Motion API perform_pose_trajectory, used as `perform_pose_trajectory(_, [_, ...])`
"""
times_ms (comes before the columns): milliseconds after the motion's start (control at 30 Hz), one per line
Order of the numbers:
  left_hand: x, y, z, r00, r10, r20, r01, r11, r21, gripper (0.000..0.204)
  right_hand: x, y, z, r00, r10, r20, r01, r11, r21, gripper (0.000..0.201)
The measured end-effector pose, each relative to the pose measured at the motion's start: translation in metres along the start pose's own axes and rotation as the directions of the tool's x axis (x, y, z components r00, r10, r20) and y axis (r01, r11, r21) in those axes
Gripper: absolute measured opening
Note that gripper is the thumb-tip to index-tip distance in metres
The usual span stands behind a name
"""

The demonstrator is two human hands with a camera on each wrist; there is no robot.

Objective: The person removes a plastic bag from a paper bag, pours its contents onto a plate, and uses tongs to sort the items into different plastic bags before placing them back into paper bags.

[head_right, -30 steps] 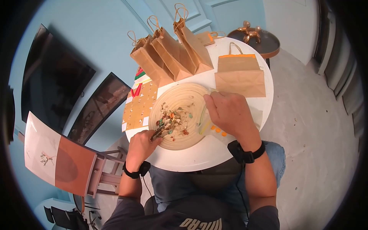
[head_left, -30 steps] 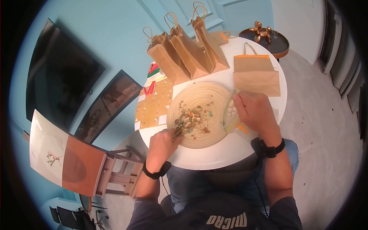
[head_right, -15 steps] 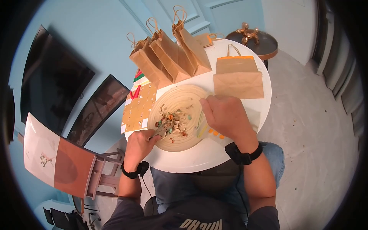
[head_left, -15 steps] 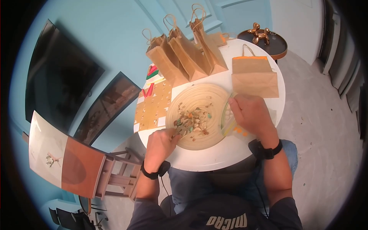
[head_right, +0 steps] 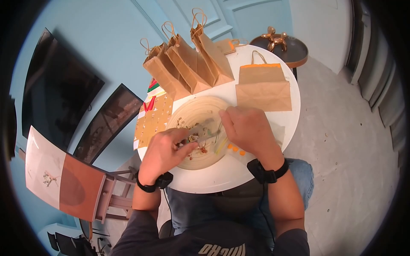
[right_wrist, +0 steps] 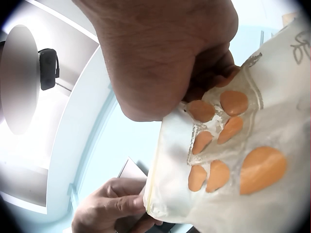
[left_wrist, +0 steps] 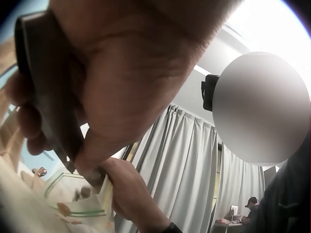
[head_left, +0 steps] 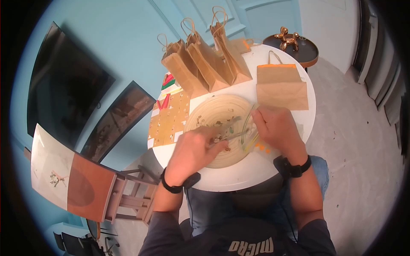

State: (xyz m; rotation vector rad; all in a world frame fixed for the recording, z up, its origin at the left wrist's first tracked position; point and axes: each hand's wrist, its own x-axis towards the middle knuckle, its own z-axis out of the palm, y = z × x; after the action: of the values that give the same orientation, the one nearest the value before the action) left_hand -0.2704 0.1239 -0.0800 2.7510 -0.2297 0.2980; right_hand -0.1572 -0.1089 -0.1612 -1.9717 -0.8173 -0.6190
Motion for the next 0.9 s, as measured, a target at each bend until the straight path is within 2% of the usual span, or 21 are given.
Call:
perform_pose_trajectory(67, [-0.006,-0.019,-0.009,0.999,-0.028,-0.035,0.03,0.999,0.037,0.035,0.0,0.001,-0.002,1.0,0.012,0.008,-0.012,1.0,-0.014,0.037])
perform_pose_trajectory(167, [-0.023,-0.056,-0.02,0.984,-0.176,-0.013,0.174,0.957,0.233,0.033,0.0,0.0,-0.004,1.0,0.019,0.018,-0.019,1.0,-0.02,0.037])
perform_pose_trajectory(300, [-0.056,-0.094,-0.025,0.962,-0.273,0.01,0.252,0.899,0.358,0.034,-0.001,-0.003,-0.002,1.0,0.014,0.025,-0.014,1.0,-0.022,0.037])
perform_pose_trajectory(367, [-0.069,-0.099,-0.024,0.95,-0.31,0.027,0.275,0.878,0.392,0.036,-0.001,-0.004,0.0,1.0,0.008,0.03,-0.007,1.0,-0.023,0.037])
perform_pose_trajectory(467, [-0.084,-0.089,-0.021,0.924,-0.377,0.064,0.334,0.877,0.347,0.039,0.0,-0.004,0.002,0.999,0.009,0.037,-0.009,1.0,-0.02,0.038])
perform_pose_trajectory(567, [-0.094,-0.084,-0.002,0.933,-0.357,0.041,0.306,0.85,0.429,0.039,0.0,-0.005,0.003,0.999,0.005,0.041,-0.004,1.0,-0.017,0.038])
perform_pose_trajectory(700, [-0.089,-0.072,0.013,0.953,-0.304,0.019,0.268,0.865,0.425,0.039,-0.001,-0.002,0.007,0.999,0.001,0.042,0.0,1.0,-0.02,0.038])
perform_pose_trajectory(900, [-0.074,-0.071,0.02,0.958,-0.286,0.029,0.249,0.875,0.415,0.029,0.0,-0.001,0.006,0.999,0.003,0.04,-0.002,1.0,-0.025,0.038])
